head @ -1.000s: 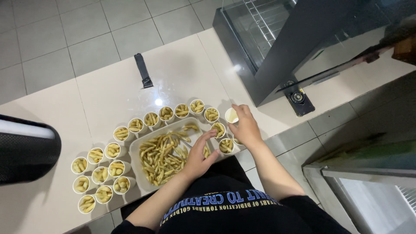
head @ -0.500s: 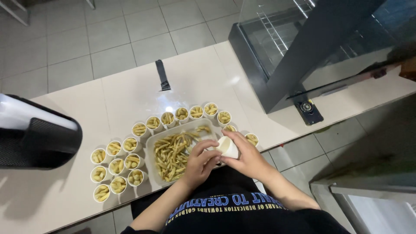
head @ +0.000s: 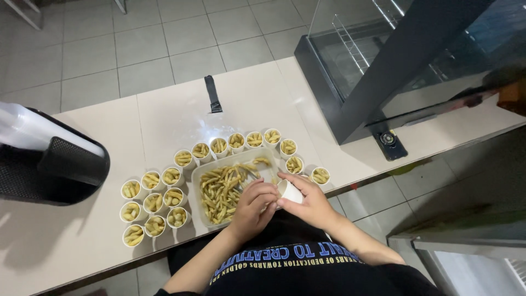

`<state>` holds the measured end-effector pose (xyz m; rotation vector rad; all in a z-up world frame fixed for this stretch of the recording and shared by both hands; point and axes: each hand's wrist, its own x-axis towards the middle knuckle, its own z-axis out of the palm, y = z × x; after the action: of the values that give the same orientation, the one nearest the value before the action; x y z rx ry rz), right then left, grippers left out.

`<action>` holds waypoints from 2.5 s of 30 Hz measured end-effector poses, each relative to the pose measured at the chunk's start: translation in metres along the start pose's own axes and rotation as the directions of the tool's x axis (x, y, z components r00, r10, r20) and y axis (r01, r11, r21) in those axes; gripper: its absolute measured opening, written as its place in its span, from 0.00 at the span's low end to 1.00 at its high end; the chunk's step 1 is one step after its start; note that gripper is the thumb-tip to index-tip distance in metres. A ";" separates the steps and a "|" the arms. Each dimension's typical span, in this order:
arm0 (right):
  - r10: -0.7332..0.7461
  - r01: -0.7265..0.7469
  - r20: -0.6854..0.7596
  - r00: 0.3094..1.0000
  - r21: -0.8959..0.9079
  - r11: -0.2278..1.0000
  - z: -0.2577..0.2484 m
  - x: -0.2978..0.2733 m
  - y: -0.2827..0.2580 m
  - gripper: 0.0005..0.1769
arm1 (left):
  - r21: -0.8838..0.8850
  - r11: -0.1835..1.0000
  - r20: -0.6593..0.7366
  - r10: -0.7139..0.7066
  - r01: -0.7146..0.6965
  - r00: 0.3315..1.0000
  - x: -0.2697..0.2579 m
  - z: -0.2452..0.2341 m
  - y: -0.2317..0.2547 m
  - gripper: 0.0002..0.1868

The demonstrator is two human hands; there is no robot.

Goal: Portioning cooked french fries from a large container into individual paper cups using metal tongs.

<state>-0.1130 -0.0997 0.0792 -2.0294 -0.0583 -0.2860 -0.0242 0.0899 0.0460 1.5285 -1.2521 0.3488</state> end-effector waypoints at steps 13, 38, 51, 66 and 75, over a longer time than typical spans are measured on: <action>0.166 -0.173 0.052 0.985 0.192 0.966 0.001 -0.006 0.008 0.32 | 0.110 0.993 -0.075 0.051 -0.042 0.996 -0.003 0.000 -0.002 0.08; -0.011 -0.037 0.216 0.976 0.214 0.976 0.004 -0.012 0.006 0.31 | -0.635 0.690 0.197 -0.288 0.346 0.937 -0.006 0.014 -0.014 0.45; 0.095 -0.101 0.056 0.994 0.124 0.987 -0.021 -0.008 0.016 0.38 | -0.608 0.737 0.012 -0.362 0.294 0.932 -0.010 0.025 -0.023 0.28; 0.115 -0.244 -0.455 0.883 -0.235 0.941 -0.060 0.034 0.079 0.37 | -0.478 0.643 0.200 -0.584 0.598 0.787 -0.015 0.055 -0.061 0.35; 0.249 -0.388 -0.343 0.906 -0.430 0.815 -0.047 0.052 0.118 0.41 | -0.468 0.640 0.200 -0.596 0.610 0.778 -0.017 0.058 -0.070 0.36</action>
<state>-0.0511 -0.2003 0.0081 -2.4346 0.5873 -0.3897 0.0060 0.0406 -0.0264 1.3759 -0.6875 -0.4314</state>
